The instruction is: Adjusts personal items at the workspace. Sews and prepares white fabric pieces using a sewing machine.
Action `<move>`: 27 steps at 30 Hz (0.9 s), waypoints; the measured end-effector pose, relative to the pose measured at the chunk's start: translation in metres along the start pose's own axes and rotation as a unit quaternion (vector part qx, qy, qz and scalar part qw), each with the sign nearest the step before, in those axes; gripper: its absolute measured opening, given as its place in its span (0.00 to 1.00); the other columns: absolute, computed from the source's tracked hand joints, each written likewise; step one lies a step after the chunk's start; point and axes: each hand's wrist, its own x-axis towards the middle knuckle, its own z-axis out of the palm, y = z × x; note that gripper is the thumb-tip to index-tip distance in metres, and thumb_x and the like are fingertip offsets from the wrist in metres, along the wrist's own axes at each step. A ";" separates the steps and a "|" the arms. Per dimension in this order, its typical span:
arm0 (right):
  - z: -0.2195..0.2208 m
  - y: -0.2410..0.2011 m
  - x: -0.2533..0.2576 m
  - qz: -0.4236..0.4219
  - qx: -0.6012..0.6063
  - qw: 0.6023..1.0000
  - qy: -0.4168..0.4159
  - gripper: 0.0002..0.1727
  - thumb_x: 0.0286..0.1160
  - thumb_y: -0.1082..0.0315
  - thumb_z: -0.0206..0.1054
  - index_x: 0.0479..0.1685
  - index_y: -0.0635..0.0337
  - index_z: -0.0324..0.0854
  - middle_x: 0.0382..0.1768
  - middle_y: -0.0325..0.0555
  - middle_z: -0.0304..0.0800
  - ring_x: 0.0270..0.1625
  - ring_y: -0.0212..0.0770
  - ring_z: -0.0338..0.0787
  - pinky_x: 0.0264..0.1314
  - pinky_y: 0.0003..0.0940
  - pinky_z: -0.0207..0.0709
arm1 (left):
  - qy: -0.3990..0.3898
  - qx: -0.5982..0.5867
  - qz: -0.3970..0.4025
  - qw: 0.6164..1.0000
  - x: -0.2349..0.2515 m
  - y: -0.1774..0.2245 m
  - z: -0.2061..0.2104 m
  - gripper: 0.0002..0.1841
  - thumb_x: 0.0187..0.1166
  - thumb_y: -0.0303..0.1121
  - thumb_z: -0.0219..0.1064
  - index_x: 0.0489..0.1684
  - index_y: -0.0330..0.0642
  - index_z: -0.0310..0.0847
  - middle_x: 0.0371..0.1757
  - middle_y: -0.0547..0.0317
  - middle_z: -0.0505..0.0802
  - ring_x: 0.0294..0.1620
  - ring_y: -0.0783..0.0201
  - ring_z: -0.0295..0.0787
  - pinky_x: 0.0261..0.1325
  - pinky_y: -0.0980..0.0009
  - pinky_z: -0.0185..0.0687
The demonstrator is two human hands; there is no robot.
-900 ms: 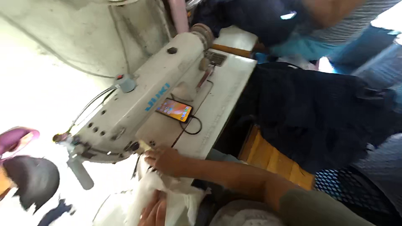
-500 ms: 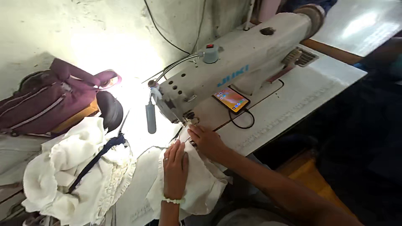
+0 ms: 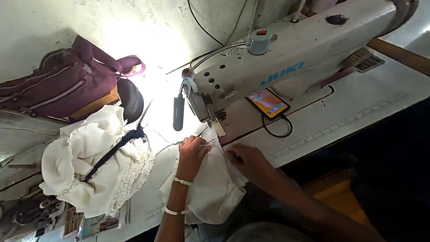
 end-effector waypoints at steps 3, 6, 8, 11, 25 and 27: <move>0.008 -0.004 -0.029 0.026 0.019 0.998 -0.049 0.22 0.81 0.54 0.68 0.53 0.69 0.87 0.41 0.58 0.91 0.38 0.52 0.92 0.43 0.48 0.86 | -0.025 -0.062 -0.021 0.998 0.005 -0.004 -0.015 0.09 0.80 0.29 0.67 0.44 0.32 0.91 0.42 0.51 0.95 0.46 0.63 0.91 0.57 0.65 0.84; 0.020 -0.007 -0.044 0.014 -0.004 0.999 -0.040 0.21 0.76 0.55 0.73 0.50 0.68 0.88 0.40 0.57 0.92 0.39 0.53 0.93 0.41 0.49 0.87 | -0.046 -0.077 -0.065 0.994 0.012 0.004 -0.031 0.10 0.83 0.31 0.66 0.46 0.34 0.90 0.41 0.57 0.94 0.41 0.77 0.88 0.51 0.80 0.82; 0.029 -0.005 -0.047 -0.031 -0.023 0.999 0.007 0.15 0.72 0.61 0.73 0.44 0.66 0.89 0.36 0.55 0.90 0.35 0.51 0.92 0.36 0.45 0.87 | -0.046 -0.051 -0.071 0.995 0.017 0.013 -0.037 0.09 0.81 0.32 0.68 0.44 0.35 0.91 0.38 0.58 0.93 0.37 0.78 0.86 0.47 0.81 0.80; 0.034 -0.003 -0.047 -0.061 0.009 0.997 0.045 0.09 0.72 0.66 0.71 0.40 0.64 0.89 0.33 0.52 0.88 0.32 0.46 0.90 0.33 0.38 0.86 | -0.079 0.003 -0.091 0.993 0.031 0.031 -0.050 0.08 0.79 0.32 0.71 0.43 0.37 0.92 0.38 0.56 0.94 0.37 0.71 0.87 0.47 0.73 0.82; 0.023 -0.004 -0.019 0.141 0.258 0.950 -0.108 0.15 0.82 0.63 0.67 0.55 0.67 0.81 0.30 0.45 0.82 0.22 0.33 0.78 0.25 0.28 0.74 | -0.166 -0.031 -0.175 0.970 0.072 0.029 -0.035 0.07 0.84 0.31 0.68 0.43 0.34 0.86 0.36 0.54 0.89 0.37 0.64 0.83 0.49 0.62 0.79; 0.027 -0.007 -0.016 0.125 0.169 0.974 -0.089 0.20 0.81 0.64 0.68 0.63 0.69 0.79 0.34 0.53 0.85 0.28 0.41 0.83 0.31 0.36 0.78 | -0.164 0.001 -0.169 0.972 0.075 0.022 -0.016 0.09 0.83 0.31 0.68 0.45 0.33 0.90 0.41 0.47 0.93 0.44 0.54 0.90 0.56 0.51 0.82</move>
